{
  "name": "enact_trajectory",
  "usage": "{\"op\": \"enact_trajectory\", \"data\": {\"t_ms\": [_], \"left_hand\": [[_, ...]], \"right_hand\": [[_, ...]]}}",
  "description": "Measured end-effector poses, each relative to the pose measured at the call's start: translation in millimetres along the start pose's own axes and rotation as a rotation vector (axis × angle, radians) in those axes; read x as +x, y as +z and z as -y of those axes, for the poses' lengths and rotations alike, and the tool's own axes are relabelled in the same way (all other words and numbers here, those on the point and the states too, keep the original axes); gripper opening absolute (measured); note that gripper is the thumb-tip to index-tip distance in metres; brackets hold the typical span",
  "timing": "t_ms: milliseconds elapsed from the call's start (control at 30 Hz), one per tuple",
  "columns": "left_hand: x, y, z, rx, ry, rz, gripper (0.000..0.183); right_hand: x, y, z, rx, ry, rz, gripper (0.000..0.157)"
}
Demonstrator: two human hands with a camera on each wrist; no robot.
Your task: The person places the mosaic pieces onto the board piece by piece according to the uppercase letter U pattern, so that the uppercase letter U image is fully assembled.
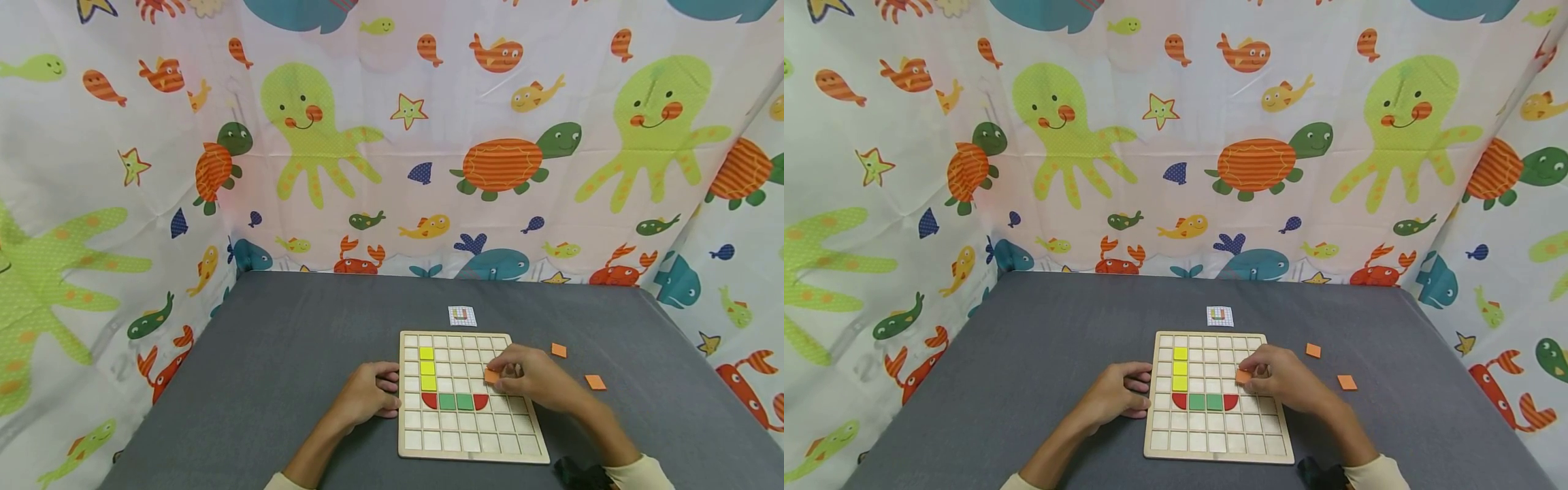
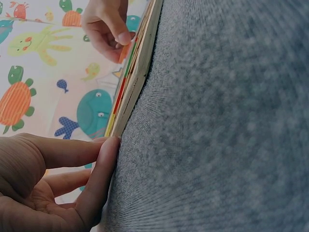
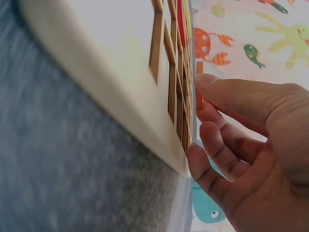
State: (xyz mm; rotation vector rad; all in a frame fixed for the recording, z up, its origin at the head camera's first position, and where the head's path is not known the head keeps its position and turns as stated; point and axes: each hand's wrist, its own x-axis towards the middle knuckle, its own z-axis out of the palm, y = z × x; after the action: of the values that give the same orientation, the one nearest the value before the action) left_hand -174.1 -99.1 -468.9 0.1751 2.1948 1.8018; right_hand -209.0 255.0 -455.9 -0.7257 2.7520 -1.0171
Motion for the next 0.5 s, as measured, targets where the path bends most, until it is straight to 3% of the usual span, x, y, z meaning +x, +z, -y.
{"op": "enact_trajectory", "data": {"t_ms": [500], "left_hand": [[-0.7,0.3,-0.8,-0.013,0.0,0.013,0.067]], "right_hand": [[9,9.7,12,0.024,-0.101,0.053,0.021]]}}
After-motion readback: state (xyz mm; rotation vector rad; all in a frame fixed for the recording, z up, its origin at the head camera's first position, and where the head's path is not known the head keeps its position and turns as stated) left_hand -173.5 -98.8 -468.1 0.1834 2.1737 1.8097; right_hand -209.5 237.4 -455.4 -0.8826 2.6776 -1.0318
